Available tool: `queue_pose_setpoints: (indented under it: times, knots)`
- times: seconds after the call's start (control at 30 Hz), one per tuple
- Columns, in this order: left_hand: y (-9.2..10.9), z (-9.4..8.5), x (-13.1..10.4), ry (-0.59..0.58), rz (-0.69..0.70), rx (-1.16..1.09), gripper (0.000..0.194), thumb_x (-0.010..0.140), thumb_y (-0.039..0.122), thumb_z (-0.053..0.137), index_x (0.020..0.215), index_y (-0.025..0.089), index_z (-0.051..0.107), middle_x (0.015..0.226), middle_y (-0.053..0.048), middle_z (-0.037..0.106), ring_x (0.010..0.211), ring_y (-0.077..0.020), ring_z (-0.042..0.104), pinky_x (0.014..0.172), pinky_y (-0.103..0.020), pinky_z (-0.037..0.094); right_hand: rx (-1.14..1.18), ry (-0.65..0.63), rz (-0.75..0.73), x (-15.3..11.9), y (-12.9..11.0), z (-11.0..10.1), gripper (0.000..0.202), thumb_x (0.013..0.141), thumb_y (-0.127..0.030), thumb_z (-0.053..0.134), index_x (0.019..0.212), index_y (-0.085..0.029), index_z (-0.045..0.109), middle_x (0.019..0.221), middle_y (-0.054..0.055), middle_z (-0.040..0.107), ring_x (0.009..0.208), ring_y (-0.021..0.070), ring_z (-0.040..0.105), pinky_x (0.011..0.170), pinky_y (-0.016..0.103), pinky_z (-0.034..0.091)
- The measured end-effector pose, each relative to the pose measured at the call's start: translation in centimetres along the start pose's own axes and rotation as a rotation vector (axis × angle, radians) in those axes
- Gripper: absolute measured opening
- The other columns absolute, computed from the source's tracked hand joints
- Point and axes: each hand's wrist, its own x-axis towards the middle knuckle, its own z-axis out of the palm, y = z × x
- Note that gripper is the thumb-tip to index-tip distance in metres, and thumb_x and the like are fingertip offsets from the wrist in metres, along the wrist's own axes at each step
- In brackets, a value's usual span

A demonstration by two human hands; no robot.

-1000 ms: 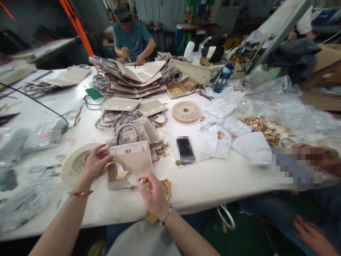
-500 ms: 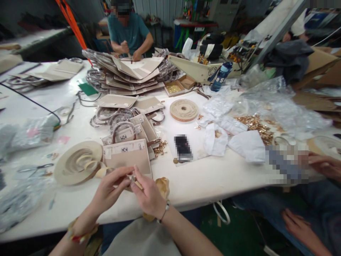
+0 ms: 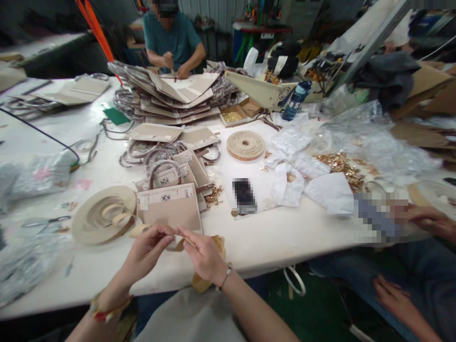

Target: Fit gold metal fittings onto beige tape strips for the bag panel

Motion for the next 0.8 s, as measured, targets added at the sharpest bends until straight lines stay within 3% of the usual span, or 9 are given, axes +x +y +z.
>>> queue_pose_setpoints:
  times: [0.13,0.23,0.33,0.4,0.47,0.6,0.7,0.8]
  knots:
    - [-0.4,-0.6,0.2,0.070,0.053,0.040,0.014,0.098,0.030,0.055,0.094,0.018,0.062,0.097,-0.007,0.071,0.083,-0.0152,0.067,0.072,-0.025,0.053,0.048,0.075,0.081,0.3,0.7,-0.4,0.037,0.100,-0.031,0.049,0.131,-0.021,0.067,0.127,0.007,0.071,0.121,0.0242,0.065,0.110,0.042,0.047]
    - [-0.2,-1.1,0.4,0.044,0.090,0.161,0.014,0.099,0.028,0.053,0.097,0.020,0.064,0.099,-0.006,0.073,0.085,-0.0150,0.067,0.075,-0.025,0.052,-0.002,-0.019,0.023,0.5,0.9,-1.5,0.037,0.096,-0.027,0.055,0.131,-0.021,0.067,0.134,0.009,0.067,0.127,0.0247,0.060,0.113,0.043,0.043]
    - [0.8,-1.3,0.7,-0.049,0.159,0.295,0.014,0.099,0.024,0.052,0.103,0.021,0.065,0.101,-0.006,0.073,0.090,-0.0157,0.068,0.080,-0.027,0.052,-0.116,-0.174,-0.108,0.4,0.5,-2.4,0.070,0.087,-0.038,0.072,0.150,-0.020,0.047,0.157,0.013,0.043,0.145,0.0279,0.040,0.122,0.046,0.030]
    - [1.8,-1.0,0.9,-0.103,0.219,0.355,0.016,0.099,0.021,0.051,0.105,0.022,0.065,0.099,-0.005,0.073,0.088,-0.0153,0.068,0.078,-0.027,0.051,-0.154,-0.159,-0.153,0.5,-0.1,-2.5,0.087,0.084,-0.046,0.075,0.156,-0.019,0.036,0.163,0.015,0.032,0.151,0.0284,0.029,0.124,0.047,0.024]
    - [2.8,-0.6,1.2,-0.131,0.279,0.380,0.016,0.099,0.019,0.050,0.104,0.021,0.065,0.096,-0.004,0.073,0.086,-0.0149,0.067,0.076,-0.026,0.051,-0.173,-0.092,-0.157,0.6,-0.8,-2.0,0.081,0.087,-0.046,0.072,0.155,-0.019,0.037,0.161,0.015,0.036,0.149,0.0276,0.032,0.124,0.046,0.025]
    - [3.6,0.1,1.5,-0.096,0.353,0.332,0.018,0.098,0.015,0.048,0.102,0.021,0.065,0.096,-0.005,0.073,0.088,-0.0152,0.068,0.078,-0.026,0.052,-0.076,0.001,-0.021,1.0,-1.6,-0.6,0.054,0.091,-0.036,0.066,0.142,-0.021,0.054,0.139,0.010,0.062,0.127,0.0244,0.058,0.112,0.041,0.043]
    - [2.6,0.2,1.3,0.002,0.289,0.235,0.017,0.099,0.018,0.050,0.101,0.022,0.066,0.094,-0.005,0.073,0.084,-0.0153,0.068,0.076,-0.026,0.053,0.102,0.061,0.095,1.0,-1.6,-0.1,0.042,0.089,-0.034,0.068,0.128,-0.021,0.064,0.122,0.006,0.070,0.111,0.0222,0.065,0.101,0.037,0.051]
    - [1.3,0.4,0.7,0.074,0.159,0.128,0.021,0.100,0.024,0.048,0.116,0.023,0.063,0.097,-0.006,0.072,0.080,-0.0150,0.068,0.073,-0.027,0.055,0.212,0.098,0.142,0.7,-1.2,0.2,0.042,0.087,-0.031,0.068,0.128,-0.021,0.063,0.102,0.003,0.072,0.089,0.0175,0.066,0.083,0.032,0.055]
